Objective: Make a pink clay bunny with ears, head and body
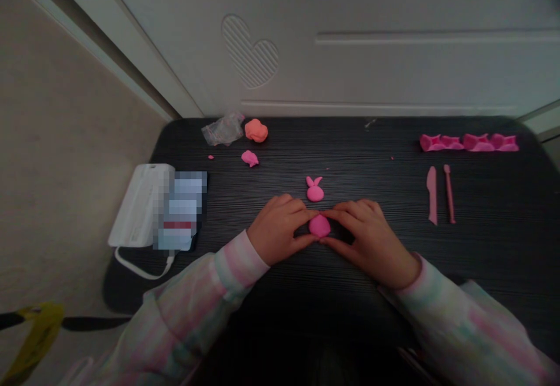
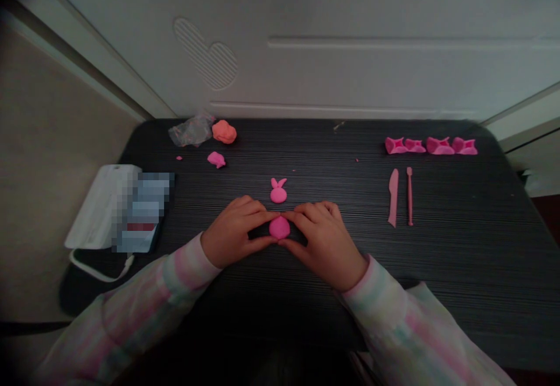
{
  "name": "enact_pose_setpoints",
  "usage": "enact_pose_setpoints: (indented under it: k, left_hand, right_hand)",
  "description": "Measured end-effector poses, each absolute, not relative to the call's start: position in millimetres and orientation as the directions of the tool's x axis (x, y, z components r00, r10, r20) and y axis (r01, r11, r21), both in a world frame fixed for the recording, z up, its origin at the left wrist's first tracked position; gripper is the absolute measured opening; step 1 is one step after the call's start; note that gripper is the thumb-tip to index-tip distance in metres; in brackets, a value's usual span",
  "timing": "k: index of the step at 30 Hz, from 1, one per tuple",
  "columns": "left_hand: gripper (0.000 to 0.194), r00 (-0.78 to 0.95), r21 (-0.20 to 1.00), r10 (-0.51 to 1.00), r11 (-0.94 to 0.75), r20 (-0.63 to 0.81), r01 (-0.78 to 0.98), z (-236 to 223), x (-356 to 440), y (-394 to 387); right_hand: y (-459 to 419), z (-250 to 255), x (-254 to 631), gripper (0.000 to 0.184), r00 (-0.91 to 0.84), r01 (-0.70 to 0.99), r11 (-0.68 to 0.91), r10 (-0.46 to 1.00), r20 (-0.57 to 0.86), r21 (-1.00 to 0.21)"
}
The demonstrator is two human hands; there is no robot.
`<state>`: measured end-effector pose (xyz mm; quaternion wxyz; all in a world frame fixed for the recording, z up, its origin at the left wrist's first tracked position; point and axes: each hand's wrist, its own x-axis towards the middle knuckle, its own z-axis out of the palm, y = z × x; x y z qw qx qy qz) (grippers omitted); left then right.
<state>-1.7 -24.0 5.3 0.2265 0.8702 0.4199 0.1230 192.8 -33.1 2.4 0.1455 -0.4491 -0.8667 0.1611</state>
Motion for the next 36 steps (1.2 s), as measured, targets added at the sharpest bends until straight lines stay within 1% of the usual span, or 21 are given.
enact_pose_setpoints:
  k: [5, 9, 13, 25, 28, 31, 36]
  left_hand:
    - [0.038, 0.614, 0.490, 0.788, -0.552, 0.041, 0.675, 4.3, -0.1, -24.3]
    - [0.040, 0.575, 0.498, 0.815, -0.531, 0.076, 0.686, 2.4, 0.1, -24.3]
    - [0.036, 0.538, 0.490, 0.839, -0.505, 0.084, 0.711, 1.6, -0.2, -23.7]
    - [0.040, 0.548, 0.440, 0.831, -0.528, 0.093, 0.726, -0.4, -1.0, -22.8]
    - [0.042, 0.546, 0.441, 0.833, -0.524, 0.088, 0.728, -0.9, -1.2, -22.9]
    - [0.041, 0.550, 0.449, 0.832, -0.519, 0.070, 0.727, -0.8, -1.6, -22.8]
    - [0.038, 0.565, 0.497, 0.823, -0.517, 0.064, 0.697, 0.9, -1.8, -22.8]
  right_hand:
    - [-33.4, 0.5, 192.9, 0.029, -0.546, 0.728, 0.539, 0.830, 0.118, -0.422]
    - [-32.2, -1.4, 191.9, 0.032, -0.511, 0.738, 0.519, 0.847, 0.145, -0.431]
    - [-30.5, -1.9, 191.3, 0.032, -0.498, 0.748, 0.502, 0.857, 0.133, -0.435]
    - [-29.5, -2.2, 190.3, 0.034, -0.493, 0.755, 0.495, 0.861, 0.125, -0.431]
    - [-28.6, -2.2, 190.3, 0.033, -0.495, 0.753, 0.497, 0.860, 0.127, -0.432]
    - [-28.2, -1.5, 190.2, 0.032, -0.501, 0.748, 0.500, 0.857, 0.123, -0.438]
    - [-29.1, 0.1, 189.9, 0.029, -0.514, 0.727, 0.508, 0.849, 0.123, -0.462]
